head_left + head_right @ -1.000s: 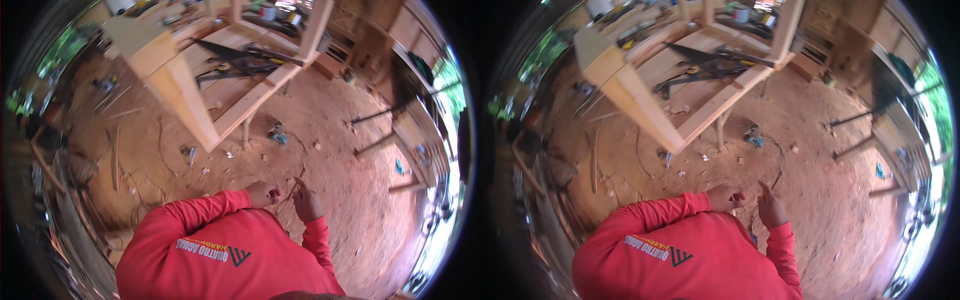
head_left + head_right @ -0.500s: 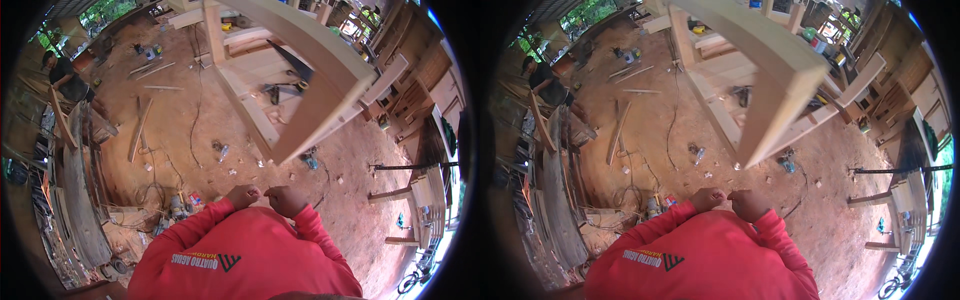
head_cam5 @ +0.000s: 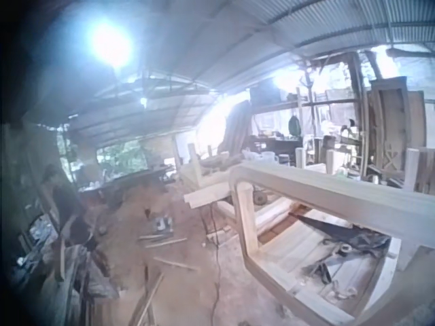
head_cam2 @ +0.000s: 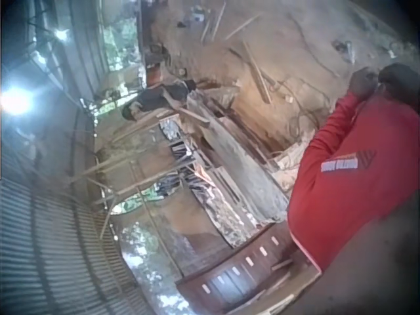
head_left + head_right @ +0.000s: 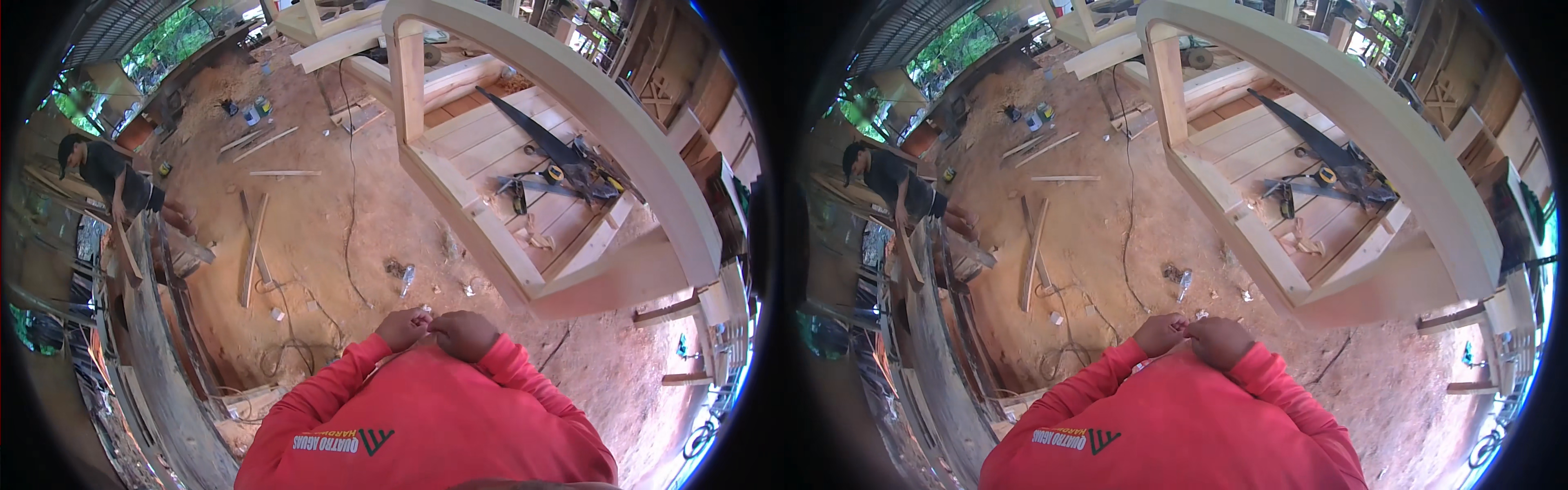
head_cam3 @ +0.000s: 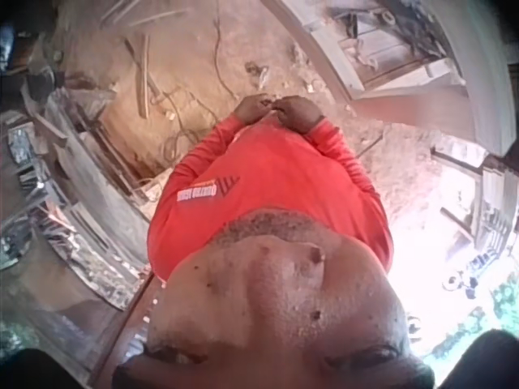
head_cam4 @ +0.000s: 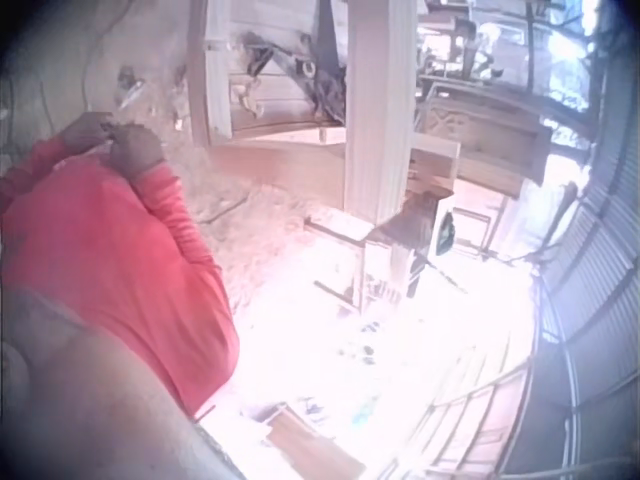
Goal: Measuring and fitting a curved wooden piece into a frame using a combination square and pencil.
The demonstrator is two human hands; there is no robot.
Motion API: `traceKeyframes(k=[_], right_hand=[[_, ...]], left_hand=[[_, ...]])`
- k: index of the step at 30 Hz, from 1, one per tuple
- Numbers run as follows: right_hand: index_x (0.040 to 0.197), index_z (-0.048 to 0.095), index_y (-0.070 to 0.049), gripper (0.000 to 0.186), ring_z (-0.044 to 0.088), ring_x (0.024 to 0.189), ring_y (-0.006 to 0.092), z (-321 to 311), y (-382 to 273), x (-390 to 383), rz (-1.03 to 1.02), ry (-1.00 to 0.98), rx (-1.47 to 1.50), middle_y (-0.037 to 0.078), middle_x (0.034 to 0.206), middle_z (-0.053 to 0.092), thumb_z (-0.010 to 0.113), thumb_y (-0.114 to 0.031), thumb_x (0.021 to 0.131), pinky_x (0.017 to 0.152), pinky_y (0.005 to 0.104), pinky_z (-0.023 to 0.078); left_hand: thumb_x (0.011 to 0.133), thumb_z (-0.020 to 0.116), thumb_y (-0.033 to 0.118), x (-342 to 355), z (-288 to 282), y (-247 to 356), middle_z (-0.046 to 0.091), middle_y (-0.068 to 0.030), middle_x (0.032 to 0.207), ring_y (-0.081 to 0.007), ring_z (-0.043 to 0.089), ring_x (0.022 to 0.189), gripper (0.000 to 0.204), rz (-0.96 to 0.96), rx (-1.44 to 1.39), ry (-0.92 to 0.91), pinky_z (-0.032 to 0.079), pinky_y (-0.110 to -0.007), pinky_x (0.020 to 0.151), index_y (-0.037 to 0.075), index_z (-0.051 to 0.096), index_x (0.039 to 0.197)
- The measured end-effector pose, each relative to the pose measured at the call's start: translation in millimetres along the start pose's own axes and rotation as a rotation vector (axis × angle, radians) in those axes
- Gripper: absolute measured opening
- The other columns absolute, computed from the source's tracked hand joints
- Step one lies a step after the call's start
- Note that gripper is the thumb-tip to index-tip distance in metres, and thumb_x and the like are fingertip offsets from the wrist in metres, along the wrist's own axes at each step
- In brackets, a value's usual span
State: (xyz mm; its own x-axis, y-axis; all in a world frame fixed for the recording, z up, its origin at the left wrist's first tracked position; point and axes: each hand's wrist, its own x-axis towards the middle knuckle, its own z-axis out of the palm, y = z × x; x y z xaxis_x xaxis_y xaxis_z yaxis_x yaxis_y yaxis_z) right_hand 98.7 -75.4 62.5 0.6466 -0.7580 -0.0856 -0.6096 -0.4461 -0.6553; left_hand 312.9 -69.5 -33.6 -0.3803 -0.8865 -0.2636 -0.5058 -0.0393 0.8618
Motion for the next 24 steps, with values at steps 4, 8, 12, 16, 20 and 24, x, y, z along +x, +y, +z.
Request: traceKeyframes(k=[4, 8, 12, 16, 20, 24], right_hand=[[0.103, 0.075, -0.009, 0.025, 0.070, 0.090, 0.0394, -3, 19, 40, 0.010, -0.007, 0.051, 0.018, 0.098, 0.074, 0.060, -0.021, 0.089, 0.083, 0.0489, 0.056], [0.104, 0.075, -0.007, 0.024, 0.070, 0.090, 0.0391, -22, 38, 89, 0.020, 0.033, 0.129, 0.018, 0.097, 0.074, 0.062, -0.021, 0.089, 0.083, 0.0470, 0.056], [0.103, 0.076, -0.006, 0.023, 0.071, 0.088, 0.0388, -44, 45, 145, 0.036, 0.086, 0.152, 0.018, 0.096, 0.074, 0.062, -0.020, 0.090, 0.081, 0.0457, 0.057], [0.102, 0.076, -0.005, 0.021, 0.072, 0.080, 0.0323, -64, 39, 181, 0.018, 0.138, 0.244, 0.016, 0.092, 0.074, 0.068, -0.018, 0.088, 0.074, 0.0402, 0.057], [0.106, 0.075, -0.004, 0.021, 0.068, 0.072, 0.0201, -88, 30, 222, 0.201, 0.164, 0.334, 0.014, 0.085, 0.072, 0.072, -0.015, 0.089, 0.067, 0.0346, 0.053], [0.113, 0.072, -0.004, 0.026, 0.065, 0.071, 0.0160, -89, 39, 277, 0.224, 0.245, 0.390, 0.012, 0.083, 0.071, 0.072, -0.018, 0.091, 0.064, 0.0334, 0.051]], left_hand=[[0.094, 0.071, 0.026, 41, -42, -9, 0.076, -0.0079, 0.098, -0.0140, 0.072, 0.087, 0.031, 0.026, -0.143, 0.048, 0.057, -0.031, 0.082, 0.003, 0.072, 0.115], [0.094, 0.072, 0.025, 77, -95, -9, 0.075, -0.0058, 0.091, -0.0112, 0.069, 0.084, 0.028, 0.024, -0.132, 0.216, 0.056, -0.030, 0.079, 0.001, 0.073, 0.110], [0.092, 0.072, 0.018, 106, -175, 15, 0.076, -0.0096, 0.089, -0.0142, 0.072, 0.083, 0.024, -0.032, -0.154, 0.379, 0.057, -0.030, 0.076, -0.001, 0.072, 0.107], [0.093, 0.072, 0.018, 157, -245, -16, 0.072, -0.0025, 0.083, -0.0082, 0.064, 0.077, 0.021, 0.058, -0.166, 0.580, 0.053, -0.027, 0.074, 0.000, 0.073, 0.102], [0.092, 0.071, 0.017, 217, -303, -6, 0.072, -0.0036, 0.086, -0.0100, 0.066, 0.079, 0.019, 0.060, -0.277, 0.601, 0.054, -0.028, 0.074, 0.000, 0.073, 0.103], [0.092, 0.070, 0.017, 295, -364, -12, 0.074, -0.0043, 0.087, -0.0117, 0.068, 0.078, 0.019, 0.222, -0.217, 0.537, 0.055, -0.029, 0.073, 0.002, 0.074, 0.102]])
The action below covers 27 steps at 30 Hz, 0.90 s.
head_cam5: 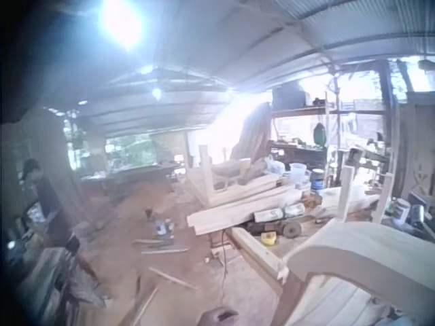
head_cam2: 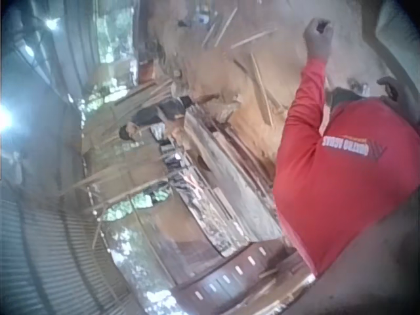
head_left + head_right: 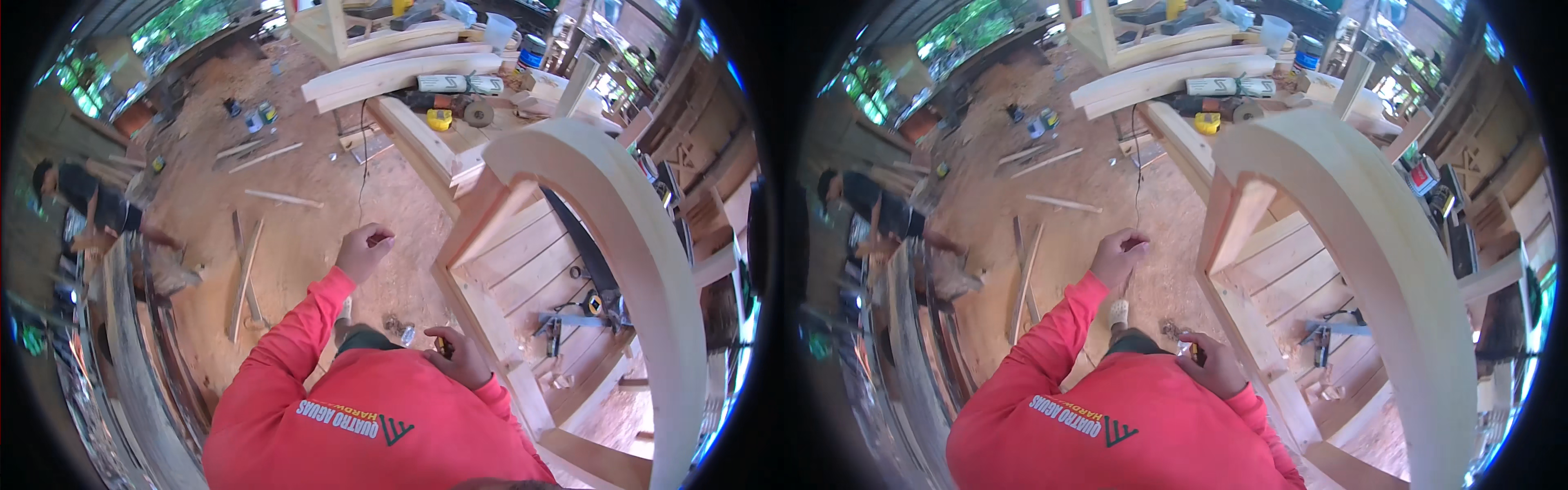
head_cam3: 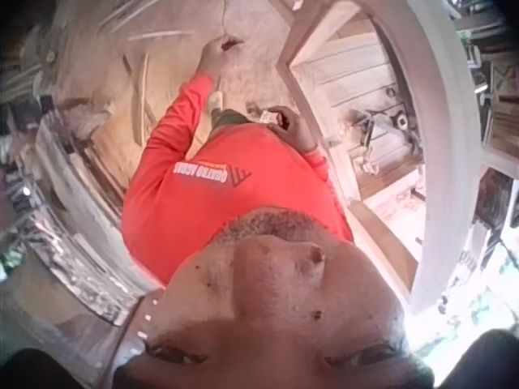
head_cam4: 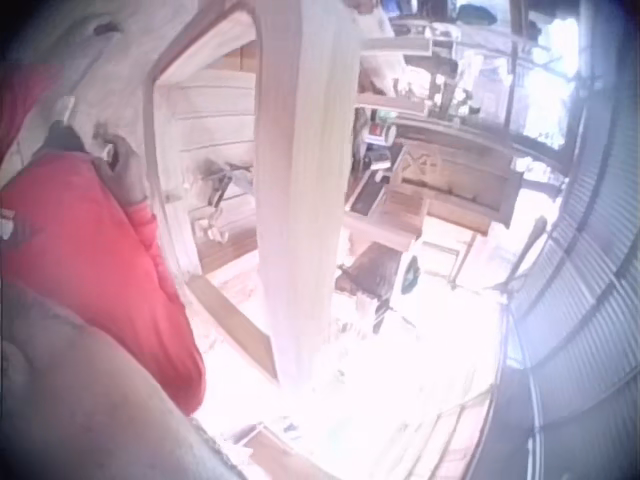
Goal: Measuring and fitting a curved wooden piece into a frame using a combination square and pencil.
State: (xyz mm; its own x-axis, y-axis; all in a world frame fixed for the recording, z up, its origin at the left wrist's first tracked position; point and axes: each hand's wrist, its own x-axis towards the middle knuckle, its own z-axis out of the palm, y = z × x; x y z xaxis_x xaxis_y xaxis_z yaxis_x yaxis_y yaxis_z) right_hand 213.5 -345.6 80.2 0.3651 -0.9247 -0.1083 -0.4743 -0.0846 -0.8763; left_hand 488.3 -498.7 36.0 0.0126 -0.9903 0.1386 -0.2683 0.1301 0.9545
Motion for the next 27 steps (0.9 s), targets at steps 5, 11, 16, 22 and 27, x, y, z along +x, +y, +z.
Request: traceKeyframes(k=[5, 11, 16, 22, 27], right_hand=[[0.121, 0.068, -0.003, 0.027, 0.070, 0.078, 0.0168, 47, -10, 99, 0.153, 0.082, 0.181, 0.010, 0.085, 0.073, 0.066, -0.017, 0.098, 0.072, 0.0331, 0.055], [0.123, 0.066, -0.003, 0.027, 0.074, 0.086, 0.0305, 100, -47, 241, 0.139, 0.071, 0.156, 0.018, 0.093, 0.075, 0.059, -0.016, 0.101, 0.080, 0.0404, 0.057], [0.124, 0.064, -0.003, 0.030, 0.071, 0.090, 0.0403, 123, -99, 351, 0.068, 0.019, -0.131, 0.020, 0.097, 0.074, 0.059, -0.016, 0.098, 0.082, 0.0467, 0.056], [0.126, 0.062, -0.002, 0.036, 0.069, 0.091, 0.0402, 136, -114, 477, -0.159, 0.238, -0.120, 0.020, 0.101, 0.073, 0.063, -0.019, 0.095, 0.084, 0.0472, 0.055], [0.124, 0.064, -0.003, 0.038, 0.070, 0.098, 0.0311, 96, -130, 566, -0.262, 0.747, -0.104, 0.016, 0.105, 0.071, 0.071, -0.010, 0.088, 0.090, 0.0409, 0.054]], left_hand=[[0.092, 0.072, 0.016, 116, -6, -15, 0.071, -0.0023, 0.087, -0.0095, 0.065, 0.079, 0.019, 0.088, -0.087, -0.173, 0.053, -0.028, 0.074, 0.001, 0.072, 0.103], [0.092, 0.072, 0.016, 181, -77, -63, 0.068, 0.0002, 0.085, -0.0075, 0.060, 0.078, 0.018, 0.034, -0.124, -0.447, 0.051, -0.026, 0.073, 0.001, 0.072, 0.103], [0.092, 0.072, 0.014, 214, -202, -117, 0.069, -0.0001, 0.087, -0.0069, 0.061, 0.080, 0.017, -0.090, -0.035, -0.356, 0.051, -0.027, 0.073, 0.000, 0.072, 0.103], [0.093, 0.071, 0.013, 198, -336, -187, 0.069, -0.0015, 0.084, -0.0087, 0.063, 0.076, 0.015, -0.348, 0.022, -0.056, 0.051, -0.025, 0.069, 0.000, 0.072, 0.102], [0.095, 0.070, 0.013, 187, -382, -203, 0.069, -0.0019, 0.085, -0.0098, 0.064, 0.075, 0.017, -0.497, -0.045, 0.046, 0.051, -0.024, 0.068, 0.000, 0.070, 0.106]])
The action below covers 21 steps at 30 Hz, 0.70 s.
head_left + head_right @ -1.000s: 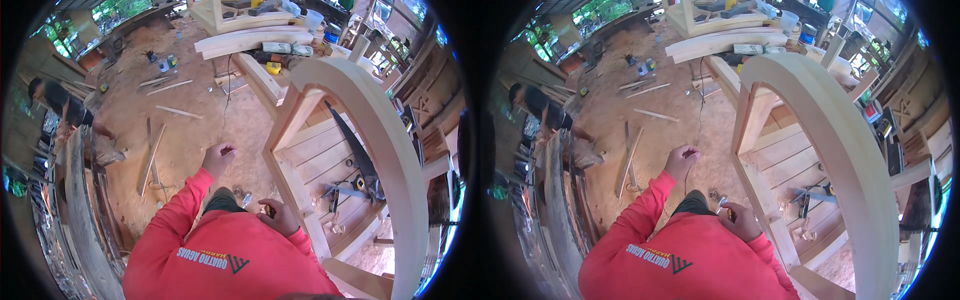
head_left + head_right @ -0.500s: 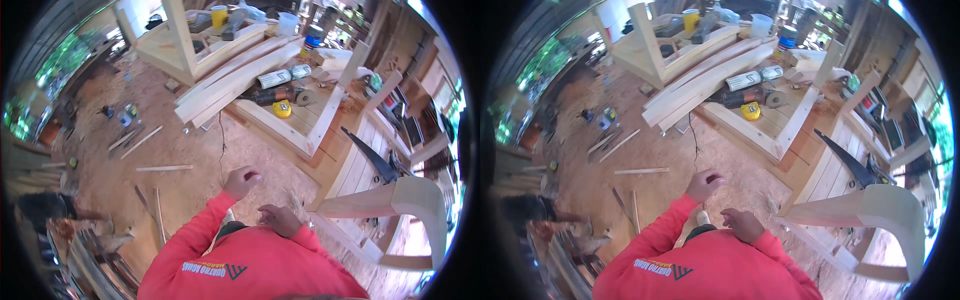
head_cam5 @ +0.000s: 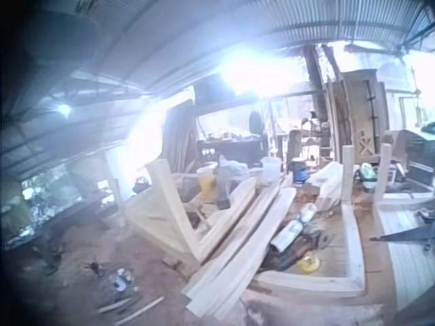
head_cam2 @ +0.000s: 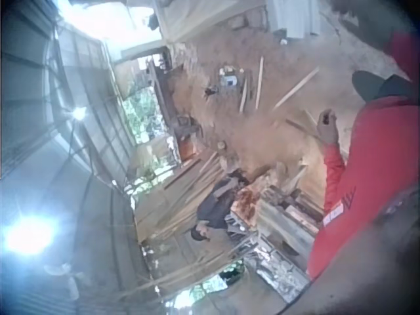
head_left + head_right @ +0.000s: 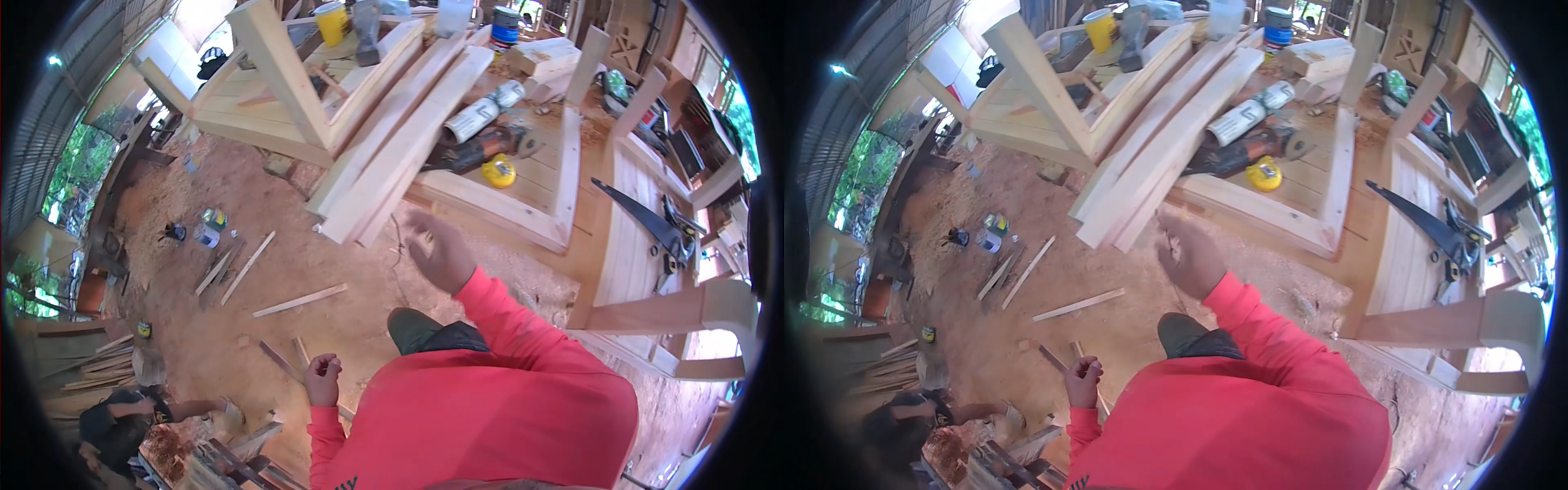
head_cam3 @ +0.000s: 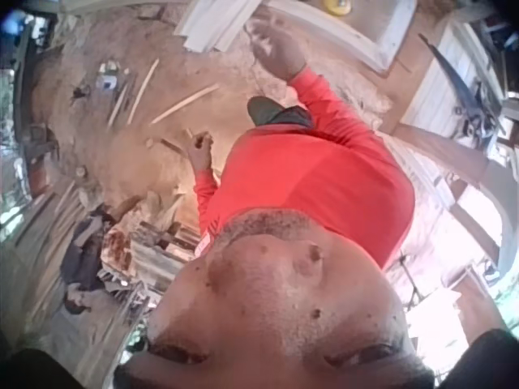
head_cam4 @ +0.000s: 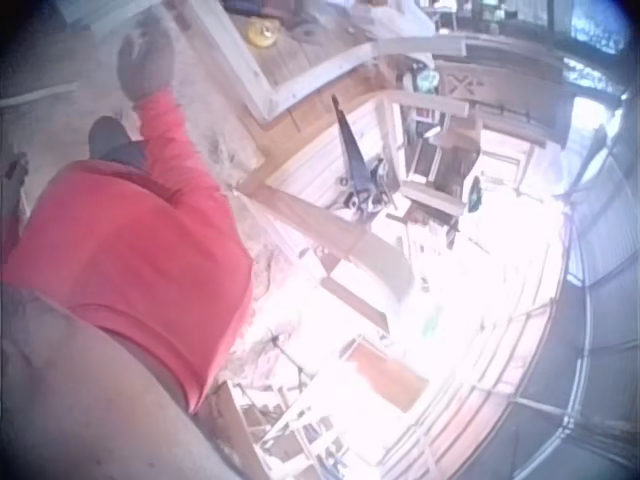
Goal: Measuring and fitting a curved wooden piece into a frame using a combination square and pencil.
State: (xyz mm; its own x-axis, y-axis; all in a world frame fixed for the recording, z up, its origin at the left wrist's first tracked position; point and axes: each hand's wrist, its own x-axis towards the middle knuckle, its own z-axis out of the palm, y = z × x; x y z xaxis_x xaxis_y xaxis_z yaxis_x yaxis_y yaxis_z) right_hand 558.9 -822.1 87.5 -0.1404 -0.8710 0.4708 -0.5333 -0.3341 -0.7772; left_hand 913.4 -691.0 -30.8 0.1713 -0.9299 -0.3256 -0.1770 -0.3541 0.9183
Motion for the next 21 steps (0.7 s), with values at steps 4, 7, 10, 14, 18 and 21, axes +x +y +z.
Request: traceKeyframes(k=[4, 7, 10, 14, 18, 21], right_hand=[[0.135, 0.054, 0.001, 0.051, 0.062, 0.112, 0.0365, 16, 13, 67, -0.032, 0.183, -0.147, 0.020, 0.124, 0.064, 0.071, -0.018, 0.090, 0.099, 0.0451, 0.049], [0.136, 0.051, 0.002, 0.055, 0.059, 0.116, 0.0392, 37, 18, 112, -0.060, 0.247, -0.224, 0.022, 0.127, 0.062, 0.071, -0.019, 0.090, 0.101, 0.0466, 0.048], [0.139, 0.049, 0.000, 0.061, 0.056, 0.121, 0.0418, 68, 28, 139, -0.025, 0.280, -0.301, 0.023, 0.129, 0.061, 0.073, -0.021, 0.087, 0.106, 0.0502, 0.042], [0.140, 0.048, -0.005, 0.065, 0.053, 0.127, 0.0395, 96, 32, 153, 0.096, 0.204, -0.561, 0.021, 0.130, 0.061, 0.073, -0.022, 0.082, 0.110, 0.0551, 0.033], [0.140, 0.049, -0.005, 0.066, 0.055, 0.125, 0.0366, 95, 19, 163, 0.195, 0.139, -0.589, 0.018, 0.130, 0.061, 0.073, -0.021, 0.081, 0.108, 0.0494, 0.035], [0.143, 0.048, -0.005, 0.069, 0.057, 0.122, 0.0353, 96, 33, 158, 0.113, 0.181, -0.603, 0.017, 0.130, 0.062, 0.074, -0.020, 0.081, 0.108, 0.0477, 0.036]], left_hand=[[0.095, 0.071, 0.014, 30, -22, 14, 0.069, -0.0024, 0.086, -0.0104, 0.065, 0.075, 0.019, -0.028, -0.036, 0.036, 0.051, -0.024, 0.067, 0.001, 0.069, 0.109], [0.095, 0.072, 0.014, 75, -34, 14, 0.070, -0.0030, 0.087, -0.0105, 0.065, 0.075, 0.020, -0.018, -0.047, 0.017, 0.051, -0.024, 0.068, 0.000, 0.069, 0.109], [0.095, 0.072, 0.014, 128, -37, 18, 0.070, -0.0027, 0.088, -0.0099, 0.064, 0.076, 0.021, -0.029, -0.014, -0.069, 0.051, -0.024, 0.069, 0.000, 0.069, 0.110], [0.096, 0.071, 0.014, 192, -41, 49, 0.070, -0.0015, 0.088, -0.0084, 0.063, 0.077, 0.020, 0.016, 0.044, -0.257, 0.050, -0.024, 0.071, 0.000, 0.069, 0.110], [0.097, 0.070, 0.016, 272, -59, 74, 0.069, -0.0004, 0.087, -0.0077, 0.062, 0.077, 0.019, 0.163, 0.010, -0.264, 0.049, -0.023, 0.070, 0.001, 0.070, 0.109], [0.097, 0.069, 0.015, 323, -70, 99, 0.069, 0.0005, 0.086, -0.0075, 0.063, 0.077, 0.017, 0.097, 0.059, -0.207, 0.048, -0.022, 0.067, 0.002, 0.070, 0.108]])
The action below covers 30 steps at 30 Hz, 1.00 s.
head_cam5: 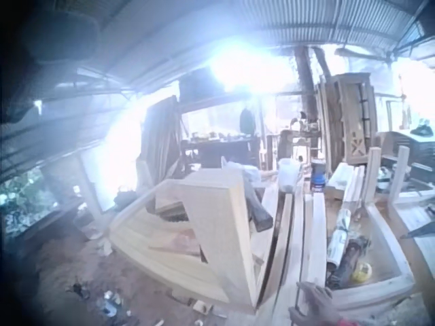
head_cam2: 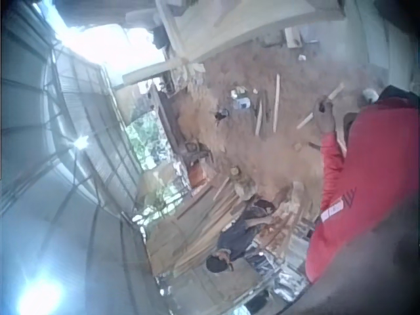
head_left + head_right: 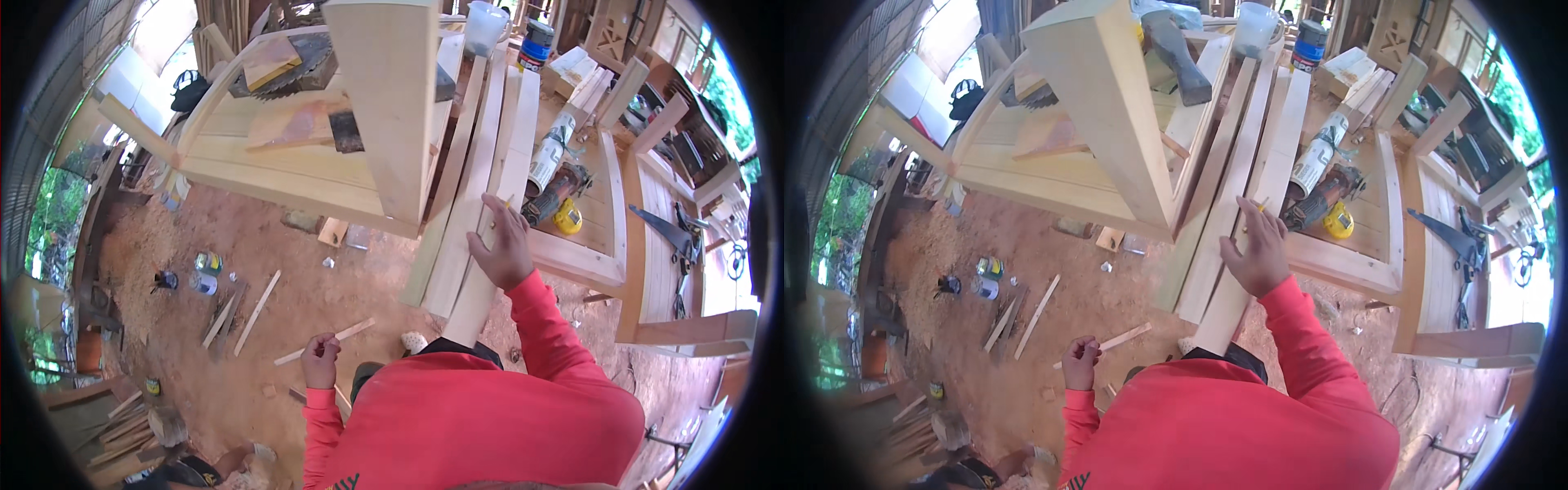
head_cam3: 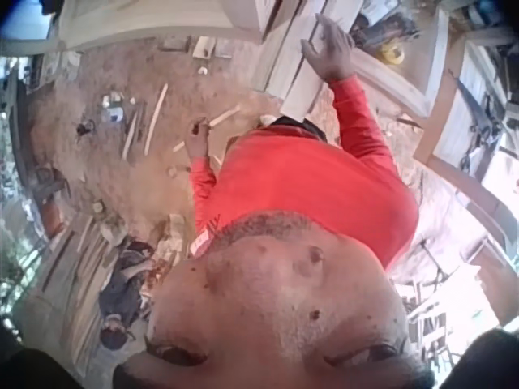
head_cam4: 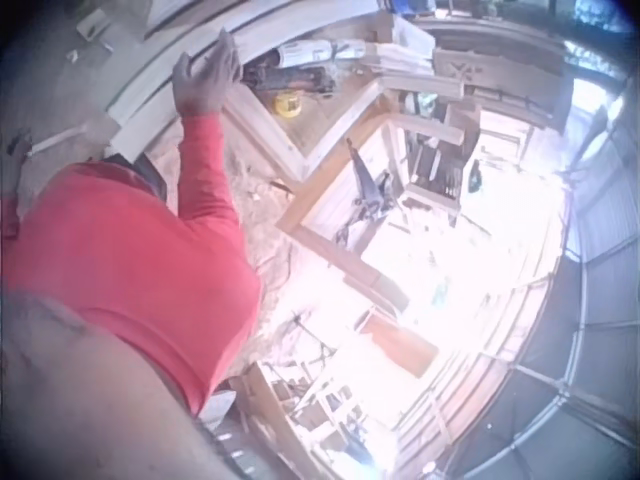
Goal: Measuring and fitting a curved wooden piece into a frame using a combination square and pencil.
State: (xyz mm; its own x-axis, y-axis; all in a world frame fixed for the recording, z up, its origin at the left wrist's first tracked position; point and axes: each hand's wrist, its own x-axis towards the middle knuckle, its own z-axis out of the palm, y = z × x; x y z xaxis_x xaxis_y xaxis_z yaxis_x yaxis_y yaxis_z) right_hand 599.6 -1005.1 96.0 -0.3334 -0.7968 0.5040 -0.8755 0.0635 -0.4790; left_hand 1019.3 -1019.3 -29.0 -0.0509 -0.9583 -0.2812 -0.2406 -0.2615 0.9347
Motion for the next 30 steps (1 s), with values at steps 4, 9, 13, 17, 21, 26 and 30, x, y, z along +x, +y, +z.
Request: traceKeyframes(k=[4, 9, 13, 17, 21, 26, 30], right_hand=[[0.140, 0.054, -0.004, 0.062, 0.060, 0.122, 0.0357, -9, -13, 2, 0.116, -0.052, 0.004, 0.018, 0.134, 0.063, 0.075, -0.021, 0.084, 0.105, 0.0435, 0.045], [0.133, 0.060, 0.002, 0.046, 0.067, 0.114, 0.0282, -13, -38, -15, 0.179, 0.221, -0.099, 0.016, 0.127, 0.069, 0.072, -0.015, 0.093, 0.101, 0.0391, 0.051], [0.139, 0.058, 0.001, 0.039, 0.066, 0.110, 0.0196, -47, -68, -45, 0.395, 0.510, -0.053, 0.014, 0.121, 0.071, 0.061, -0.007, 0.101, 0.097, 0.0335, 0.052], [0.141, 0.055, 0.002, 0.040, 0.064, 0.112, 0.0214, -50, -168, -12, 0.366, 0.709, -0.136, 0.015, 0.125, 0.069, 0.059, -0.008, 0.102, 0.101, 0.0352, 0.048], [0.141, 0.054, 0.002, 0.040, 0.064, 0.112, 0.0220, -22, -239, 18, 0.255, 0.706, -0.336, 0.015, 0.124, 0.070, 0.059, -0.009, 0.103, 0.100, 0.0358, 0.048], [0.138, 0.056, 0.004, 0.038, 0.065, 0.109, 0.0223, 18, -256, 39, 0.203, 0.706, -0.305, 0.015, 0.118, 0.070, 0.060, -0.009, 0.102, 0.096, 0.0366, 0.050], [0.137, 0.056, 0.005, 0.036, 0.065, 0.107, 0.0225, 67, -265, 68, 0.171, 0.672, -0.122, 0.015, 0.113, 0.070, 0.059, -0.006, 0.102, 0.095, 0.0362, 0.051]], left_hand=[[0.098, 0.068, 0.014, 62, -28, 2, 0.068, -0.0001, 0.085, -0.0076, 0.063, 0.073, 0.014, -0.062, -0.069, -0.098, 0.048, -0.023, 0.063, 0.003, 0.070, 0.106], [0.097, 0.068, 0.016, 168, -95, 16, 0.067, -0.0003, 0.084, -0.0072, 0.060, 0.070, 0.015, 0.037, -0.134, -0.101, 0.047, -0.023, 0.061, 0.003, 0.070, 0.106], [0.097, 0.068, 0.016, 256, -157, 54, 0.064, 0.0015, 0.081, -0.0067, 0.057, 0.068, 0.014, 0.167, -0.204, -0.056, 0.046, -0.023, 0.061, 0.003, 0.068, 0.105], [0.097, 0.067, 0.015, 317, -217, 79, 0.063, 0.0024, 0.080, -0.0066, 0.056, 0.066, 0.013, 0.276, -0.232, 0.086, 0.044, -0.023, 0.060, 0.005, 0.068, 0.105], [0.095, 0.068, 0.010, 339, -264, 123, 0.060, 0.0041, 0.079, -0.0049, 0.055, 0.070, 0.014, 0.371, -0.269, 0.120, 0.045, -0.022, 0.062, 0.002, 0.069, 0.106], [0.096, 0.068, 0.011, 368, -295, 134, 0.064, 0.0023, 0.083, -0.0044, 0.056, 0.071, 0.013, 0.459, -0.379, 0.204, 0.046, -0.021, 0.064, 0.001, 0.069, 0.104], [0.096, 0.070, 0.016, 386, -312, 132, 0.065, 0.0022, 0.084, -0.0053, 0.056, 0.070, 0.020, 0.339, -0.425, 0.199, 0.045, -0.021, 0.062, 0.002, 0.067, 0.109]])
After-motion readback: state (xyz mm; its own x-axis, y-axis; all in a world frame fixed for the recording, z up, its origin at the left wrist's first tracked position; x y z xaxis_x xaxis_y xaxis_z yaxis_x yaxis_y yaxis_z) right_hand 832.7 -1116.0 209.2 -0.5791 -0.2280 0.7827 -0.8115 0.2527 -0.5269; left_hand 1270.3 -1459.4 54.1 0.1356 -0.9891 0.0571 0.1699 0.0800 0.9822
